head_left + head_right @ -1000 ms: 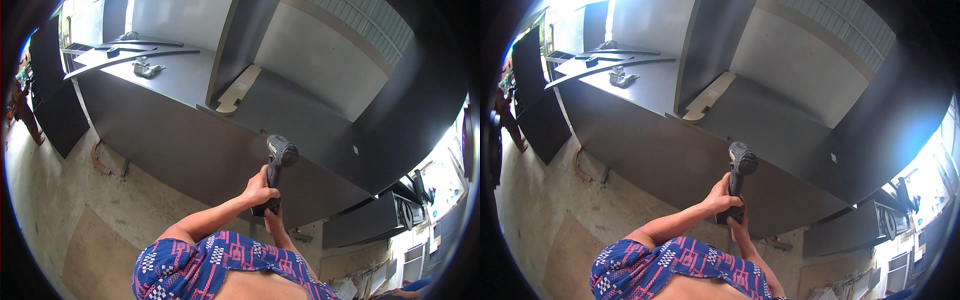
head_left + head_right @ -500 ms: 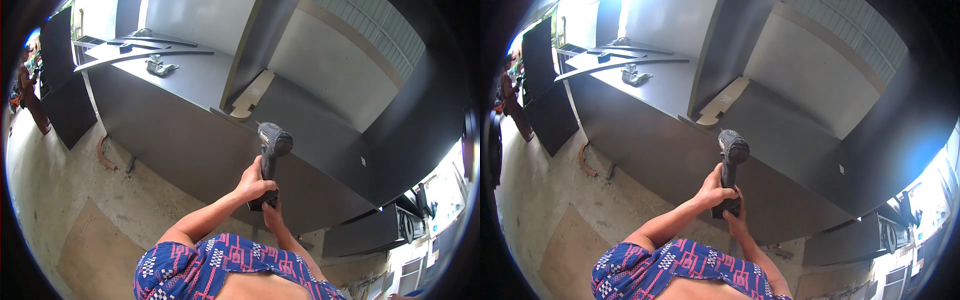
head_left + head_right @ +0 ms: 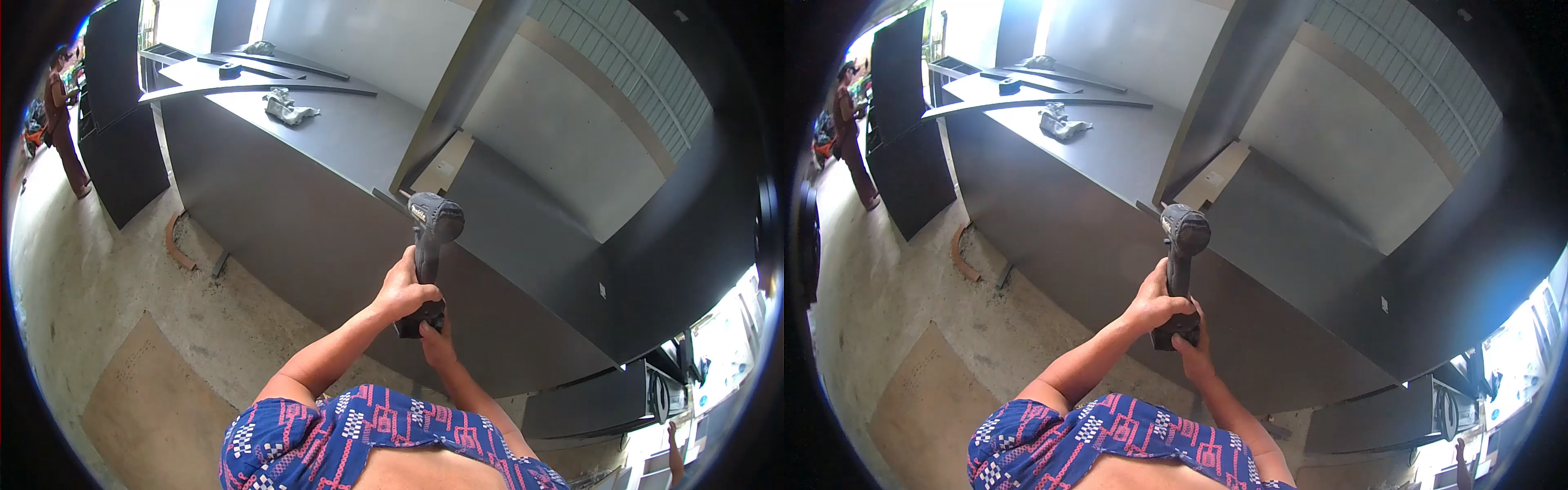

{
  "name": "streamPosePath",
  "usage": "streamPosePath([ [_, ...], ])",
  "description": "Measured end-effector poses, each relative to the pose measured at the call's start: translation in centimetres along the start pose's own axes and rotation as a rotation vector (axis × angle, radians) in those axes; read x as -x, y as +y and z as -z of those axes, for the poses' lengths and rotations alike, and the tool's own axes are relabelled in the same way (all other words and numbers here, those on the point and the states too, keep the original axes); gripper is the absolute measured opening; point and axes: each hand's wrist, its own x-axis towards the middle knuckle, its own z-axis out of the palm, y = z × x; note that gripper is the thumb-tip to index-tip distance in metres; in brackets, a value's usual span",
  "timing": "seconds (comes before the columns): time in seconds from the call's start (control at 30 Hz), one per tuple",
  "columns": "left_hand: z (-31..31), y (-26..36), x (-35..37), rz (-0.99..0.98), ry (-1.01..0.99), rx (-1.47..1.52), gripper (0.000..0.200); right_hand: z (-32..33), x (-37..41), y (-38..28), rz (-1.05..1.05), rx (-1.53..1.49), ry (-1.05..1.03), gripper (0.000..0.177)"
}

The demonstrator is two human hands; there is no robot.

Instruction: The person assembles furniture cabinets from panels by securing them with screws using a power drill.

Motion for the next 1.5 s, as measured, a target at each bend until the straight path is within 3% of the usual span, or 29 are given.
streamPosePath([
  [0.5,0.2,-0.2,0.2,0.031,-0.033,0.031,0.069,-0.3,0.7,0.1,-0.025,0.020,0.013,0.085],
  [0.7,-0.1,-0.9,0.1,0.043,-0.042,0.172,0.059,-0.4,0.7,0.3,0.019,0.082,-0.015,0.087],
  [0.77,-0.5,-0.4,0.3,-0.011,-0.047,0.357,0.051,-0.3,0.5,0.5,0.069,0.133,-0.014,0.088],
  [0.83,0.0,0.9,0.5,0.084,-0.094,0.418,0.043,-1.4,0.1,-0.2,0.067,0.154,-0.011,0.089],
  [1.0,0.8,-1.9,-0.9,-0.037,-0.029,0.302,0.038,-2.0,-1.4,0.9,0.080,0.063,-0.047,0.090],
  [1.2,1.1,-3.1,-0.7,-0.159,-0.058,0.378,0.032,-1.6,-1.6,-0.1,0.235,0.409,-0.031,0.092],
  [1.3,1.5,-2.2,-0.1,-0.205,-0.073,0.403,0.030,-0.4,-0.8,-3.5,0.321,0.771,-0.059,0.088],
  [1.4,1.9,-1.2,0.0,-0.253,-0.063,0.455,0.036,-0.2,0.5,-8.6,0.514,0.858,0.166,0.083],
  [1.47,2.4,-0.8,0.1,-0.281,-0.073,0.498,0.039,-1.2,1.8,-13.9,0.644,0.724,0.095,0.090],
  [1.5,2.8,-0.7,0.2,-0.298,-0.065,0.491,0.040,-2.2,3.1,-16.9,0.620,0.497,-0.049,0.090],
])
